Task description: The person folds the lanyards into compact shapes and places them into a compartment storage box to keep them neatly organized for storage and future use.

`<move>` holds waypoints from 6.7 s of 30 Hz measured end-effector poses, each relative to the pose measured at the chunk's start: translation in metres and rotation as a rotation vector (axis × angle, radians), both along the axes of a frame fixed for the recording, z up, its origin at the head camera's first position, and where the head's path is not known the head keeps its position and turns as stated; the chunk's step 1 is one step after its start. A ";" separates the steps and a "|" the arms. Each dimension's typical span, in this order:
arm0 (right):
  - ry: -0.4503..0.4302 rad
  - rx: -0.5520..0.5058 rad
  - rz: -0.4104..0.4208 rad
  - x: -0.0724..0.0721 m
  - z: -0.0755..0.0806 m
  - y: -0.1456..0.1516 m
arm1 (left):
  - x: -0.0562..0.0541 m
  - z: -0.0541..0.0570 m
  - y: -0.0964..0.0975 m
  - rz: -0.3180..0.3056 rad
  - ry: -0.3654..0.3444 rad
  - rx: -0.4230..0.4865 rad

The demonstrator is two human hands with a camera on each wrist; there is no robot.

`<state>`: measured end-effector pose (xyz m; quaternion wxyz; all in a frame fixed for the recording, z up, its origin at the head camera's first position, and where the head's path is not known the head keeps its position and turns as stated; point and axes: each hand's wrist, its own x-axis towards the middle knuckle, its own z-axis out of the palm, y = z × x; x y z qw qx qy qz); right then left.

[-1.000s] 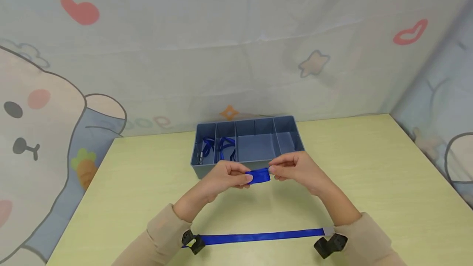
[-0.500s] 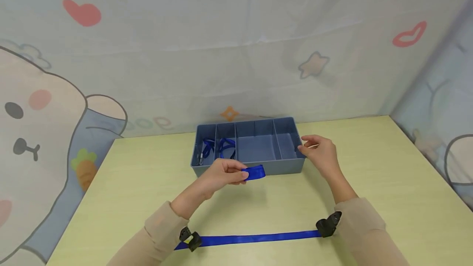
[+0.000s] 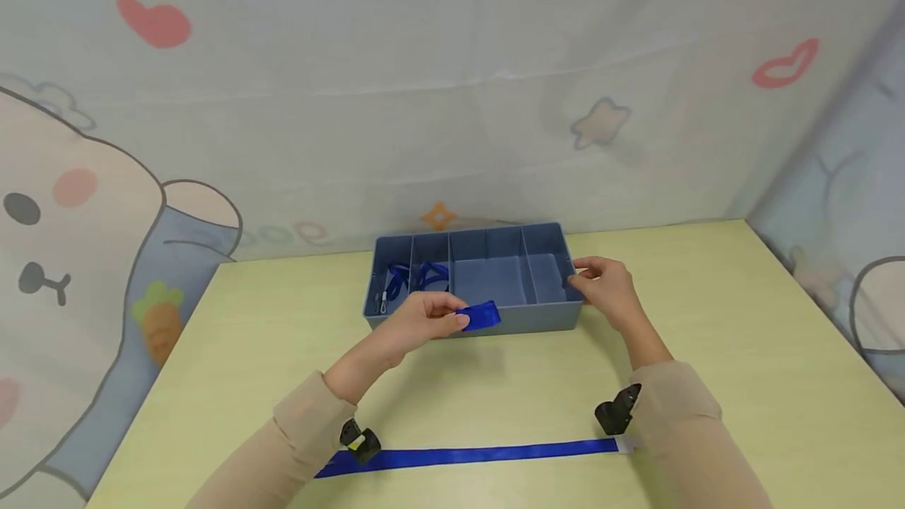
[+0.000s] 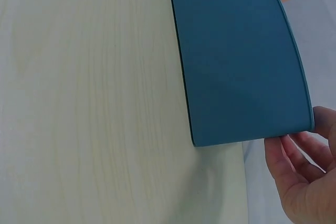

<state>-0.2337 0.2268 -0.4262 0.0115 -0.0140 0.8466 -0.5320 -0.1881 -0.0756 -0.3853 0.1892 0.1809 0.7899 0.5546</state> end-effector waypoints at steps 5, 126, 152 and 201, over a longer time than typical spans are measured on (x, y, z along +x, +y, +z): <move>-0.027 -0.007 0.008 -0.002 0.001 -0.001 | -0.009 0.007 0.001 0.044 0.034 -0.036; -0.095 0.018 0.180 0.012 0.021 0.031 | -0.062 0.027 -0.025 -0.071 0.624 -0.495; 0.030 -0.014 0.690 0.093 -0.020 0.046 | 0.050 -0.029 -0.183 -0.226 0.128 -0.400; 0.185 0.263 0.774 0.109 -0.055 0.048 | 0.070 -0.067 -0.198 -0.345 0.053 -0.458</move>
